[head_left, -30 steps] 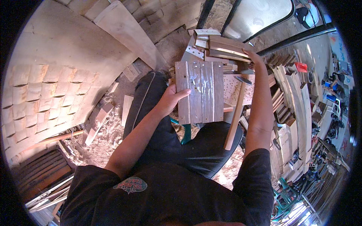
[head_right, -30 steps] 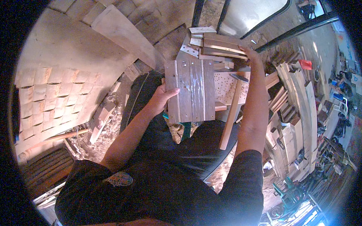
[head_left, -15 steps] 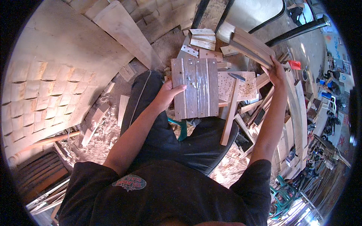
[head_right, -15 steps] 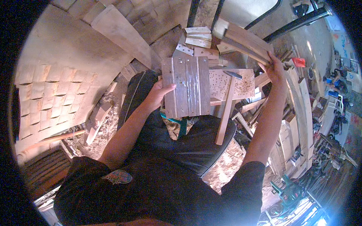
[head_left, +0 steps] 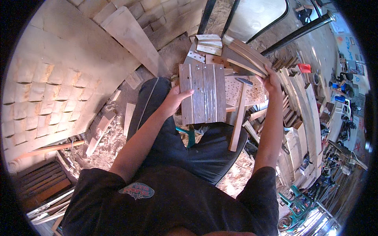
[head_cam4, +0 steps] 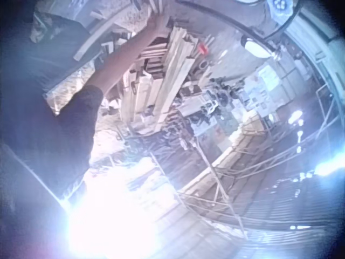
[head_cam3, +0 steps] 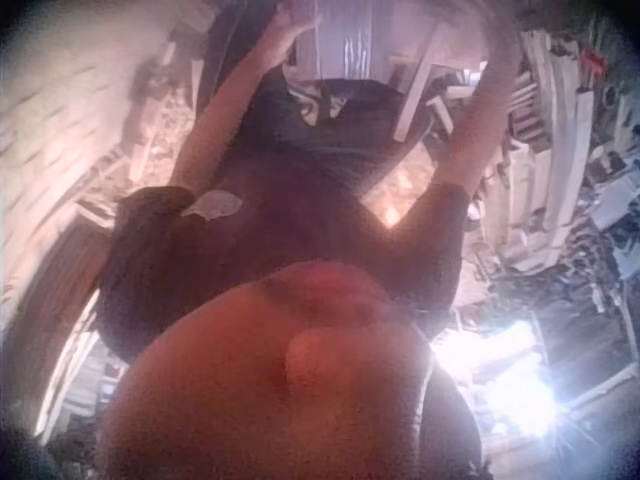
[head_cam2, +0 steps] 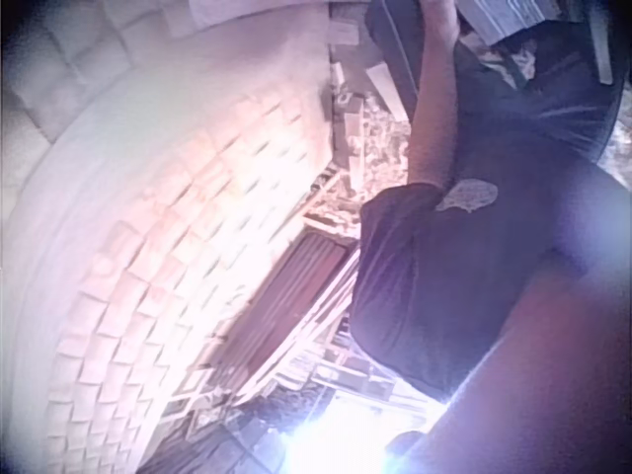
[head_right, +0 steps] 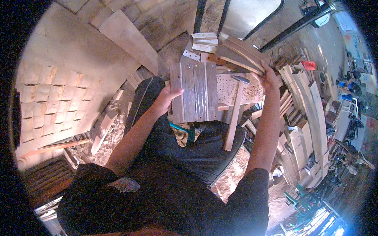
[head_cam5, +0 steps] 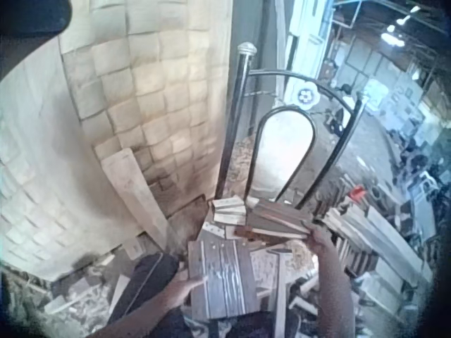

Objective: The person assembles pieces of wood by fitting them together and securing them with a hammer.

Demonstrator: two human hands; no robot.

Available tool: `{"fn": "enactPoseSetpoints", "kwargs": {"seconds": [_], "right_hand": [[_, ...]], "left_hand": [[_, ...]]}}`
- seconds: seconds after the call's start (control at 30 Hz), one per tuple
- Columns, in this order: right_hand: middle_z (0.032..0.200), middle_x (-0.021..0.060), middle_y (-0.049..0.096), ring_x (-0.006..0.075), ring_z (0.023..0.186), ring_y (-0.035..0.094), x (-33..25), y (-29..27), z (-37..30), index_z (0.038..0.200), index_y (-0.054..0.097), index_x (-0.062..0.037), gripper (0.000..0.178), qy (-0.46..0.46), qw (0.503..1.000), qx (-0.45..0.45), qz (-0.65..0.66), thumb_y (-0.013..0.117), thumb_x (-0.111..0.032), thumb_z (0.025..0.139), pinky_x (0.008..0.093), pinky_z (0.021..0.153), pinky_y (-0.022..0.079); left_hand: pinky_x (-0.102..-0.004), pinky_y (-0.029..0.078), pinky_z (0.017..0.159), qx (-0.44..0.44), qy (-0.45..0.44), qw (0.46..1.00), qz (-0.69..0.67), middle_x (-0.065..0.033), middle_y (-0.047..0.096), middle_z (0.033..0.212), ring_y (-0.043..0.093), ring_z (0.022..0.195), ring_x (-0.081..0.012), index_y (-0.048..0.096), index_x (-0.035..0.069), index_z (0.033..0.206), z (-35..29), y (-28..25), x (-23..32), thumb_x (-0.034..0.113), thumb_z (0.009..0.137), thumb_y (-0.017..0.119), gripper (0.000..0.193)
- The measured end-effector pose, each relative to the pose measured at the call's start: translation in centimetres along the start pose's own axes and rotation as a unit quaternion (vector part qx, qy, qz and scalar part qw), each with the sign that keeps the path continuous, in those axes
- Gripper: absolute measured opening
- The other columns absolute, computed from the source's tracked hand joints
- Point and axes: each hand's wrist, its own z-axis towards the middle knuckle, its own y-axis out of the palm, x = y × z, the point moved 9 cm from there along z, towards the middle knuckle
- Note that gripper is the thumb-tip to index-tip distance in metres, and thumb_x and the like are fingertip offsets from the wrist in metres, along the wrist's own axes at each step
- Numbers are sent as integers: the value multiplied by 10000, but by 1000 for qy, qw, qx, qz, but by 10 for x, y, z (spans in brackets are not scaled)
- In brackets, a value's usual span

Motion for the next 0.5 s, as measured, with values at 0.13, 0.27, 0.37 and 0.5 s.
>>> {"fn": "enactPoseSetpoints", "kwargs": {"seconds": [0.13, 0.27, 0.37, 0.5], "right_hand": [[1130, 143, 597, 272, 1029, 618, 12, 67, 23, 1201, 540, -11, 386, 20, 999, -38, 0, 632, -242, 906, 430, 838, 582], [1114, 148, 606, 269, 1033, 617, 38, 107, 54, 1185, 562, -19, 375, 55, 993, -105, -27, 639, -259, 907, 394, 820, 577], [1085, 153, 626, 277, 983, 638, 48, 126, 68, 1175, 580, -2, 476, 31, 986, -115, -114, 675, -357, 872, 384, 790, 576], [1090, 198, 653, 328, 937, 653, 28, 113, 80, 1086, 605, 82, 676, -17, 913, -11, -408, 742, -503, 775, 426, 819, 530]], "left_hand": [[-349, 460, 894, 1, -7, 1000, 27, -89, 635, 1070, 607, 980, -175, 537, -12, 1197, -1, -1, -1, 215, 884, 670, 408], [-341, 462, 893, 8, 9, 1000, 21, -80, 638, 1079, 609, 987, -173, 538, -2, 1206, -2, 10, 7, 208, 884, 668, 406], [-334, 460, 897, 26, -3, 1000, 13, -78, 642, 1080, 611, 988, -171, 544, 1, 1204, -6, 5, 9, 203, 876, 678, 408], [-384, 502, 861, 41, -20, 998, 45, -62, 625, 1107, 620, 1000, -193, 509, 54, 1233, -1, -11, -3, 252, 849, 700, 472]]}}
